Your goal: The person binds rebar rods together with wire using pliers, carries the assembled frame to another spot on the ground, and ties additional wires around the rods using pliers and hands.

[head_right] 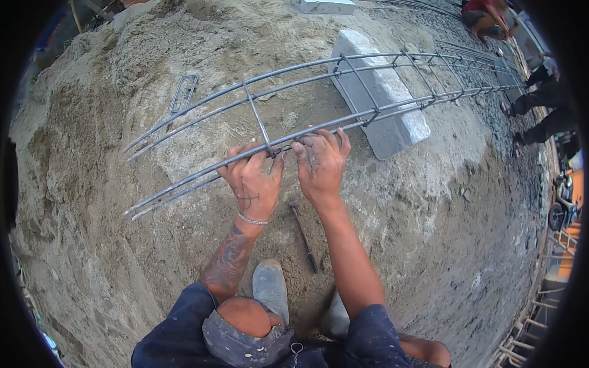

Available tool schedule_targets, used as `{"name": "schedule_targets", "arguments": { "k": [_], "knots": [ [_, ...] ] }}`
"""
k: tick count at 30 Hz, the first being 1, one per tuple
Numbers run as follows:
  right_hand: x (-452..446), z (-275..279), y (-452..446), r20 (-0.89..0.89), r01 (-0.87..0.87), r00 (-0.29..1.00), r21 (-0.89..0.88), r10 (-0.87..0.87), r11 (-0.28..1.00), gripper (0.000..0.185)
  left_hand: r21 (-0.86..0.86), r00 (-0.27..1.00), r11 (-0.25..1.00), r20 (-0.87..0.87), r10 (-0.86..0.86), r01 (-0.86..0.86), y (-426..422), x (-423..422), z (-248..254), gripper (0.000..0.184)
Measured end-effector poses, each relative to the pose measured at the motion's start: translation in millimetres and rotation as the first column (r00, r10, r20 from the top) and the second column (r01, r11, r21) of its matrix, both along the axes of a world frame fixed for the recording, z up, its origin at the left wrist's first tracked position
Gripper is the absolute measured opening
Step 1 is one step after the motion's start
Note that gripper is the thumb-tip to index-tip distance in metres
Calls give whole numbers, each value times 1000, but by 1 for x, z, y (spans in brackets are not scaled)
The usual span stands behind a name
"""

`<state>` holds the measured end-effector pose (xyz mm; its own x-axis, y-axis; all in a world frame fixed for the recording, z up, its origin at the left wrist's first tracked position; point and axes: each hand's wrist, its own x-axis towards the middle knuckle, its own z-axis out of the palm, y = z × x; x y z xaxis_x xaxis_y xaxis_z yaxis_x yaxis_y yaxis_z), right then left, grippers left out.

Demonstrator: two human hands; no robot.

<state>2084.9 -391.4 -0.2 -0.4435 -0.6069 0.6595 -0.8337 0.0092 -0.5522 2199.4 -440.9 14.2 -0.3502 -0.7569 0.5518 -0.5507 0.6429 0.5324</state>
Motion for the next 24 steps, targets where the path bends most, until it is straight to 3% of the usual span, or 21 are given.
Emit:
{"name": "schedule_targets", "arguments": {
  "k": [5,7,14,16,20,22,24],
  "knots": [
    [-2,-7,-6,23,25,999,-62,-23,998,8,-19,1000,1000,0,2,-2,0,0,-1,17],
    [-2,-3,-7,110,101,988,79,-110,992,10,-30,1000,1000,-3,-2,2,-1,0,-5,17],
    [15,-6,-16,79,213,973,30,-215,977,13,-89,1000,996,-16,7,-8,-2,0,-10,16],
    [12,-2,-11,-116,152,985,220,-129,964,12,-91,1000,996,-6,-1,1,-2,0,-10,17],
    [5,10,-3,-161,57,987,273,-13,960,18,-117,999,992,-16,36,-38,-1,-4,-13,17],
    [0,12,-7,-134,-21,988,397,81,917,24,-132,999,990,-5,40,-41,2,0,-16,20],
    [-1,12,-7,-98,-55,990,416,105,908,24,-125,978,982,-169,121,-143,17,2,-26,29]
  ]
}}
